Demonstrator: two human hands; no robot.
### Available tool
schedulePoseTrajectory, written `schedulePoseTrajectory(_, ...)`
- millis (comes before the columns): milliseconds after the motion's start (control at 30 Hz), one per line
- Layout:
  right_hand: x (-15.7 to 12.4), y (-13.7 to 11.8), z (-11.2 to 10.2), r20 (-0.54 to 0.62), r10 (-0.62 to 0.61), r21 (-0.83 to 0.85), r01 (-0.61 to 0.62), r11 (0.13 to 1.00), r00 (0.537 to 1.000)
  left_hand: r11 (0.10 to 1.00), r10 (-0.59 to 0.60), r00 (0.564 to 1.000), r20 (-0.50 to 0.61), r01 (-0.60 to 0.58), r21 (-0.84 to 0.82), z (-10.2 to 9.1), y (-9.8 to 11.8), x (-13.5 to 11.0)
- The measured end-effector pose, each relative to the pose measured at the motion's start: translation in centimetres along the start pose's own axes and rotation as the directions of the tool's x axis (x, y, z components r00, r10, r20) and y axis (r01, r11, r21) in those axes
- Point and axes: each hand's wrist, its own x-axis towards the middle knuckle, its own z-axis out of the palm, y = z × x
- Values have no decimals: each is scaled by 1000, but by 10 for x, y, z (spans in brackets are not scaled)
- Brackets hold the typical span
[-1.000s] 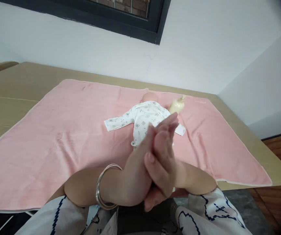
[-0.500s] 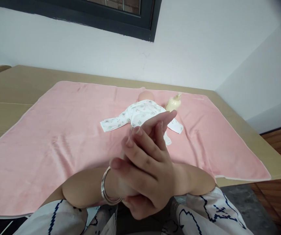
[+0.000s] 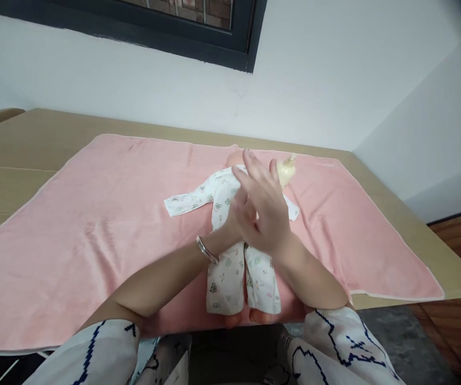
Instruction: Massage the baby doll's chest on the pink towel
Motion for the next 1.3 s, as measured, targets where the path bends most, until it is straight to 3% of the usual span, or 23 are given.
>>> schedulePoseTrajectory(100, 16, 43, 16, 22, 132, 4, -132, 991, 991, 983, 87, 982, -167, -57, 175, -15, -23, 43)
schedulePoseTrajectory(200, 21, 80, 40, 126, 283, -9, -284, 959, 951, 952, 75, 953, -292, 19, 304, -30, -49, 65)
schedulePoseTrajectory(267, 19, 95, 56, 189, 326, -61, -320, 945, 926, 944, 31, 956, -292, 68, 323, -35, -64, 70)
schedulePoseTrajectory(367, 13, 109, 74, 231, 294, -112, -275, 955, 927, 925, 55, 963, -265, 51, 376, -35, -78, 69)
schedulePoseTrajectory(467, 11, 123, 78, 295, 255, -88, -239, 967, 921, 892, 113, 975, -193, -14, 451, -32, -86, 67)
schedulePoseTrajectory(533, 12, 131, 76, 331, 294, -90, -280, 956, 897, 868, 126, 981, -146, -38, 496, -31, -89, 66)
schedulePoseTrajectory(633, 12, 128, 76, 324, 429, -211, -378, 901, 843, 817, 116, 988, -102, -37, 575, -31, -95, 68)
schedulePoseTrajectory(700, 11, 116, 77, 308, 477, -325, -380, 866, 823, 789, 100, 991, -87, -26, 614, -31, -99, 69)
schedulePoseTrajectory(800, 9, 97, 80, 330, 428, -410, -280, 868, 842, 762, 84, 993, -79, -13, 647, -31, -102, 70)
schedulePoseTrajectory(900, 10, 97, 80, 361, 350, -367, -214, 906, 865, 741, 79, 995, -67, -13, 672, -31, -101, 70)
schedulePoseTrajectory(1000, 13, 114, 78, 361, 358, -276, -268, 923, 861, 726, 89, 995, -54, -28, 687, -31, -99, 69)
schedulePoseTrajectory(1133, 14, 118, 74, 306, 520, -326, -425, 844, 798, 713, 88, 995, -42, -34, 700, -30, -97, 68)
schedulePoseTrajectory(1200, 12, 107, 74, 289, 549, -399, -422, 814, 785, 713, 86, 995, -42, -32, 700, -30, -96, 68)
schedulePoseTrajectory(1300, 9, 93, 76, 309, 487, -442, -330, 834, 817, 710, 87, 995, -55, -24, 703, -30, -95, 68)
